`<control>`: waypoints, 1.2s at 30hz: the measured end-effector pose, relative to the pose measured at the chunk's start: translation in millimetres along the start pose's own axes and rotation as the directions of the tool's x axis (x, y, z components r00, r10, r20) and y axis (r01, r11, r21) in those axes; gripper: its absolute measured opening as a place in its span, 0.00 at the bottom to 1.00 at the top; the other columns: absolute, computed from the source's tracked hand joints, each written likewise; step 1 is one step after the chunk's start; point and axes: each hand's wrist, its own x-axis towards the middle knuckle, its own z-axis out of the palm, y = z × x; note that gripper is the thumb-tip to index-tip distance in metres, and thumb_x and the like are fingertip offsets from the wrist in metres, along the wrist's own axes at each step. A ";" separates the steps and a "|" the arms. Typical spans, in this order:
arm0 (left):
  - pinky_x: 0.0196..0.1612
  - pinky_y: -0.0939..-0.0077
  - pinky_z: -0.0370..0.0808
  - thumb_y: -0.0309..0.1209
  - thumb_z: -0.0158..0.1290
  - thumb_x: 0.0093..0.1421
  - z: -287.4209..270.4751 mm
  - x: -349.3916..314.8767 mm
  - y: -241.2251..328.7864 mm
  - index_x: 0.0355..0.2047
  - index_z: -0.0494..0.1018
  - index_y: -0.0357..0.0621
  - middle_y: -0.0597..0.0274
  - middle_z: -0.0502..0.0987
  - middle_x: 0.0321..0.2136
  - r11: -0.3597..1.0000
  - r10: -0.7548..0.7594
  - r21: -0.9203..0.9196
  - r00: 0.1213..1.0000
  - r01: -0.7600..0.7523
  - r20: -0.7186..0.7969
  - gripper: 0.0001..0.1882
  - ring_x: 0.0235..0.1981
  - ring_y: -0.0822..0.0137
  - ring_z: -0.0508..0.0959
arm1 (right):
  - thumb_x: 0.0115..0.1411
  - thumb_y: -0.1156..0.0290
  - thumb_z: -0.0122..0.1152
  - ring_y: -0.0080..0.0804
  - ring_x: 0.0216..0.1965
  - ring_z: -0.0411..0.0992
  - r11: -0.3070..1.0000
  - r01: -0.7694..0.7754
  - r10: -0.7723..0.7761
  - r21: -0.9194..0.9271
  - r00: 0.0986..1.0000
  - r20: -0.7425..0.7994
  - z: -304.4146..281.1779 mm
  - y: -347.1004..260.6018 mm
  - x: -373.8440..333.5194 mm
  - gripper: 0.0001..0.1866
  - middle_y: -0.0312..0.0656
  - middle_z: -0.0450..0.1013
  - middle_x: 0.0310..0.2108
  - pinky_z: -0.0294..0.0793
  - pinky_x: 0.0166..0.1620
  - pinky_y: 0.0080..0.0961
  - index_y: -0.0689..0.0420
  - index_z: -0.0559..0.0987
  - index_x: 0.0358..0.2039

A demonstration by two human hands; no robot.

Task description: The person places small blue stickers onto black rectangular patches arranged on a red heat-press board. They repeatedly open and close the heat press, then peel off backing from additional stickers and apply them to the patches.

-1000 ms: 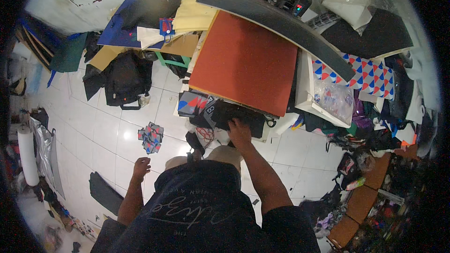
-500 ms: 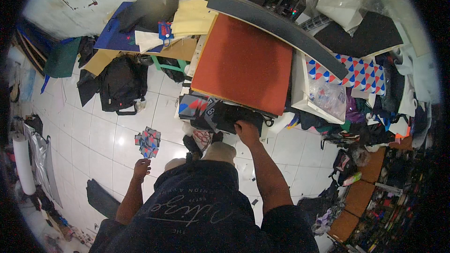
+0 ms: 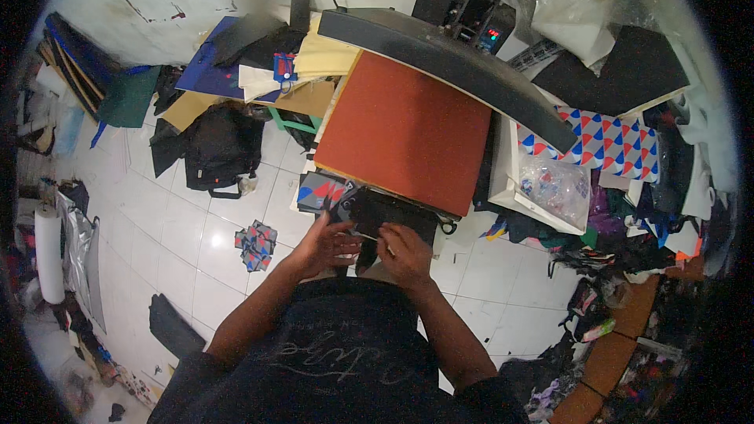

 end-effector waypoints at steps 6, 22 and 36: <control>0.52 0.60 0.71 0.39 0.46 0.62 32.3 12.7 -0.2 0.50 0.67 0.38 0.51 0.74 0.45 0.901 0.415 -0.171 0.907 -0.400 0.066 0.21 0.46 0.56 0.75 | 0.44 0.70 0.69 0.43 0.47 0.71 0.970 0.213 -0.227 0.114 0.965 0.130 -6.7 -10.9 11.7 0.18 0.43 0.70 0.47 0.73 0.48 0.35 0.56 0.78 0.37; 0.40 0.73 0.76 0.25 0.54 0.58 27.9 -20.9 12.5 0.45 0.71 0.36 0.59 0.77 0.38 0.845 0.489 -0.099 0.833 -0.526 -0.257 0.15 0.38 0.68 0.78 | 0.61 0.66 0.60 0.15 0.28 0.67 0.469 -0.742 0.370 0.479 0.657 0.657 9.4 7.6 56.2 0.10 0.32 0.73 0.27 0.67 0.32 0.16 0.62 0.78 0.32; 0.44 0.72 0.73 0.25 0.55 0.57 -26.8 -29.8 15.9 0.44 0.72 0.38 0.60 0.77 0.38 0.788 0.554 0.019 0.694 -0.616 -0.459 0.14 0.39 0.66 0.76 | 0.61 0.60 0.58 0.19 0.21 0.64 0.590 -0.705 0.543 0.393 0.707 0.452 52.3 38.9 128.3 0.15 0.33 0.66 0.19 0.65 0.24 0.22 0.60 0.74 0.26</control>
